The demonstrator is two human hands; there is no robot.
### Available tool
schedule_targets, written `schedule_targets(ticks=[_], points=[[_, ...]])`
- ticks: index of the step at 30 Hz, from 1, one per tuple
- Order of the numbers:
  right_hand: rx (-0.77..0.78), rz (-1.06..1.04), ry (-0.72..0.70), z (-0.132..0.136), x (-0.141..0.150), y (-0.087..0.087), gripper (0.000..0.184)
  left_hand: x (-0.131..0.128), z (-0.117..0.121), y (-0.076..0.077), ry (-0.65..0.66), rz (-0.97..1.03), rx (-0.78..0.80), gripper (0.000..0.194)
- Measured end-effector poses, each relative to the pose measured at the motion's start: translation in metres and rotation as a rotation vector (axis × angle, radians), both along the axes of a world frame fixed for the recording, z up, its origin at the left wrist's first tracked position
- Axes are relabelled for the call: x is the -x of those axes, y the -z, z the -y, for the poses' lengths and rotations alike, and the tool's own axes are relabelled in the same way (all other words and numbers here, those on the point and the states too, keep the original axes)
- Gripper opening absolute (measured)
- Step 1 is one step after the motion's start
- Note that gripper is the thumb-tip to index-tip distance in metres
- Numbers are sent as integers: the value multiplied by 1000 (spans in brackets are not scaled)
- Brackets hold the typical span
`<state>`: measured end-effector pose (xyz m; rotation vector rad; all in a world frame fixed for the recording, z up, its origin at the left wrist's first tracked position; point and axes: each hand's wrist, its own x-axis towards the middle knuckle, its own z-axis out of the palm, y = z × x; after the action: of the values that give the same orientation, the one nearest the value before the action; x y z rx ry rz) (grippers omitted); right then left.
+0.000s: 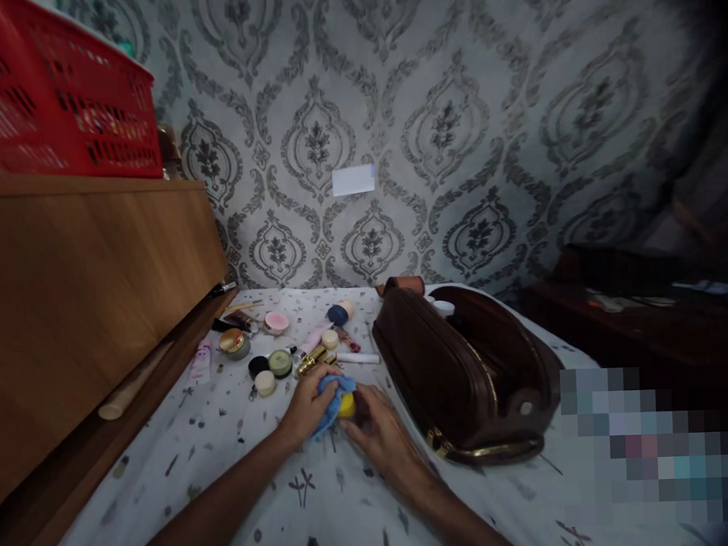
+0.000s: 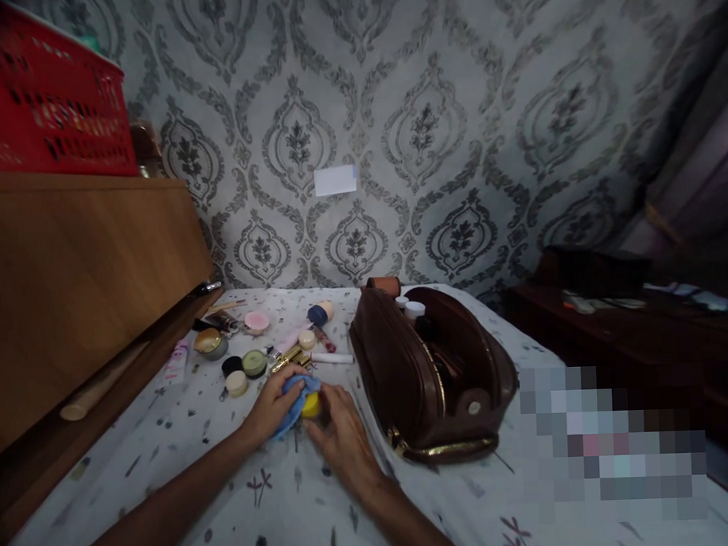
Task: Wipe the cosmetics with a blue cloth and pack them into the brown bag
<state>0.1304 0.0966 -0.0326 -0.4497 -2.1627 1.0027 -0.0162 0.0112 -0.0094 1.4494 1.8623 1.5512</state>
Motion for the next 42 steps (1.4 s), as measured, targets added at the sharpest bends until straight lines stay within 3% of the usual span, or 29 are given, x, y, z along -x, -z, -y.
schedule_targets(ticks=[3,9,23,30,35,39,42], points=[[-40,51,27,-4,1,0,18,-8,2,-2,28,-151,29,28],[-35,68,5,-9,3,-2,10,-19,9,-6,-14,-385,78,36],[12,57,38,-5,0,-6,15,-19,12,-7,-26,-441,135,32],[7,55,64,-6,0,-5,21,-21,9,-3,-106,-539,155,33],[55,50,81,-8,0,-8,28,-10,9,-2,-199,-734,134,36],[95,74,165,-12,0,-12,25,2,11,-3,-329,-929,149,27],[84,106,225,-15,0,-12,22,8,11,-2,-352,-972,245,21]])
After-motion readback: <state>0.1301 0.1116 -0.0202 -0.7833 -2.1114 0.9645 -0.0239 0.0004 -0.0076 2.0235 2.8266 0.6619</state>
